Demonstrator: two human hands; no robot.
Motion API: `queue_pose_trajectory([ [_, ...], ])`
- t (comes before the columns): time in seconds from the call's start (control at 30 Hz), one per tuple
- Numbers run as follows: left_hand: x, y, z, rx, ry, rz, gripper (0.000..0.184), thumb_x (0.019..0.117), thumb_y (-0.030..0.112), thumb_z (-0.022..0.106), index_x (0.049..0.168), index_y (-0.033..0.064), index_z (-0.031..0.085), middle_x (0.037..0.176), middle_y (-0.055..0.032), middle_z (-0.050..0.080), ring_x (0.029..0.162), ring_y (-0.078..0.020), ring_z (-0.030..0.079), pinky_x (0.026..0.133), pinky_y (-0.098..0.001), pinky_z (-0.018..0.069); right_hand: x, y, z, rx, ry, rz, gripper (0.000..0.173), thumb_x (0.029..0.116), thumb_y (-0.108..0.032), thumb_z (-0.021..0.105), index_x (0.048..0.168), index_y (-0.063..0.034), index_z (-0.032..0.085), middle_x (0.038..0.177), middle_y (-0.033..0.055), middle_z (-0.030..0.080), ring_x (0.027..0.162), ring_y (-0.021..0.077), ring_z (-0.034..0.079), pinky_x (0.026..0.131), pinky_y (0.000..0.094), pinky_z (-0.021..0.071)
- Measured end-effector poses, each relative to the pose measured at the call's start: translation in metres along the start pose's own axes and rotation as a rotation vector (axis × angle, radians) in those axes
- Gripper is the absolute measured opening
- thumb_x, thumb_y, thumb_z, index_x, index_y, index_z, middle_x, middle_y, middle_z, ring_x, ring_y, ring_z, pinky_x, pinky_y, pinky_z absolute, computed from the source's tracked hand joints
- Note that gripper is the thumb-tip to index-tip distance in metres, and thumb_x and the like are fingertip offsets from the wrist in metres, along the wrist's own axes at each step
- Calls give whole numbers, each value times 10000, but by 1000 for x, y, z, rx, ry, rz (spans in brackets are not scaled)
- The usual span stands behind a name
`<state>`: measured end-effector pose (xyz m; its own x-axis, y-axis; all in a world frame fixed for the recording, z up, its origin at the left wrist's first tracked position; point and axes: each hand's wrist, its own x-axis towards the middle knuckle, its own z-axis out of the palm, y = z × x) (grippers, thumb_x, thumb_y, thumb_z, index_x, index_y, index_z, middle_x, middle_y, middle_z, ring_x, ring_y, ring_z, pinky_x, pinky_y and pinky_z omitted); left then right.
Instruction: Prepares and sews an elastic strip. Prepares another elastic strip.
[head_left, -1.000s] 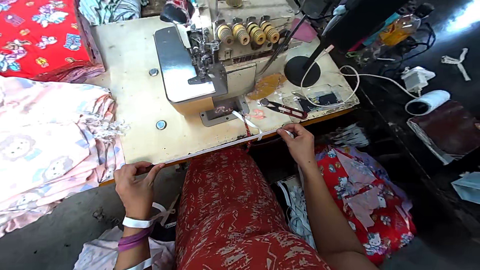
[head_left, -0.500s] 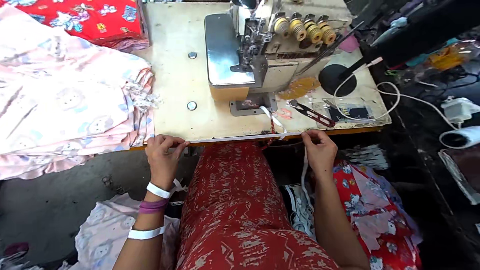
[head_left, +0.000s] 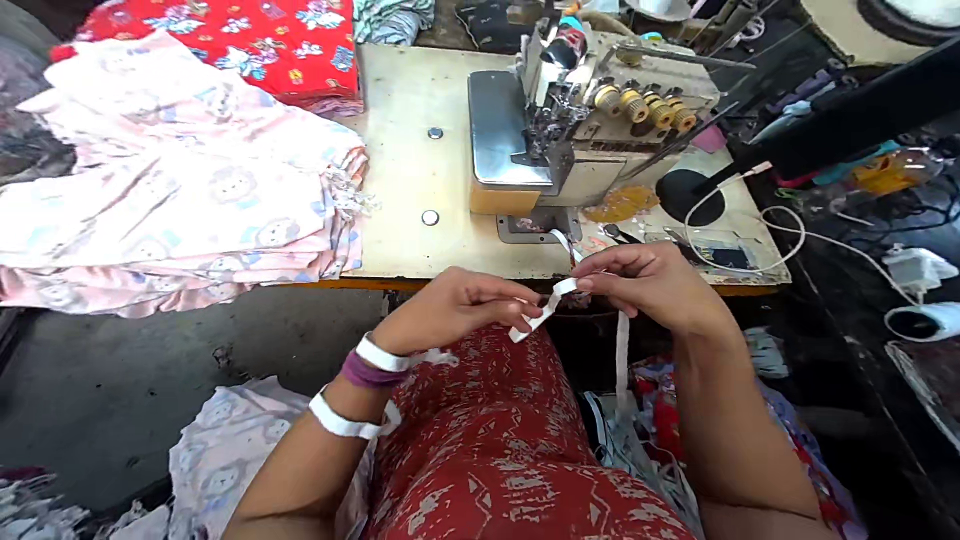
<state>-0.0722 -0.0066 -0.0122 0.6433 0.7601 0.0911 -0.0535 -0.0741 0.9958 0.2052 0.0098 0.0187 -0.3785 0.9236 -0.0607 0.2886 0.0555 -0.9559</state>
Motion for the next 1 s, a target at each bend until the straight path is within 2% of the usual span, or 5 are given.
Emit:
queue_pose_trajectory([
  [0.13, 16, 17, 6, 144, 40, -23, 148, 999, 89, 634, 1012, -1, 750, 803, 36, 737, 606, 28, 648, 579, -140, 557, 11, -17, 11, -29, -142, -51, 81, 900, -20, 708, 937, -67, 763, 605, -119, 619, 447, -95, 436, 429, 83, 369],
  [0.37, 20, 30, 8, 393, 156, -62, 91, 928, 141, 750, 886, 63, 769, 697, 62, 700, 525, 64, 554, 491, -115, 451, 14, -30, 15, -32, -211, -49, 85, 900, -9, 715, 926, -63, 775, 613, -110, 641, 443, -98, 434, 420, 83, 358],
  [0.6, 26, 22, 8, 482, 256, 85, 159, 829, 211, 841, 851, 97, 732, 707, 63, 665, 610, 23, 588, 572, -159, 487, 13, -27, 11, 26, -220, -86, 87, 879, -19, 742, 924, -82, 782, 632, -120, 665, 450, -103, 462, 427, 77, 380],
  [0.73, 29, 13, 11, 132, 206, 55, 270, 906, 92, 740, 1160, 14, 695, 1037, 5, 730, 941, -34, 685, 851, -216, 570, 12, -21, 14, 63, -138, -99, 93, 873, -43, 749, 945, -101, 749, 700, -119, 693, 461, -100, 472, 422, 76, 380],
  [1.0, 32, 9, 14, -42, 272, -68, 51, 952, 59, 677, 974, 46, 721, 786, 56, 698, 727, -7, 661, 722, -183, 564, 13, -14, 12, 55, -3, -98, 94, 885, -42, 735, 963, -86, 762, 638, -128, 654, 452, -109, 444, 420, 77, 355],
])
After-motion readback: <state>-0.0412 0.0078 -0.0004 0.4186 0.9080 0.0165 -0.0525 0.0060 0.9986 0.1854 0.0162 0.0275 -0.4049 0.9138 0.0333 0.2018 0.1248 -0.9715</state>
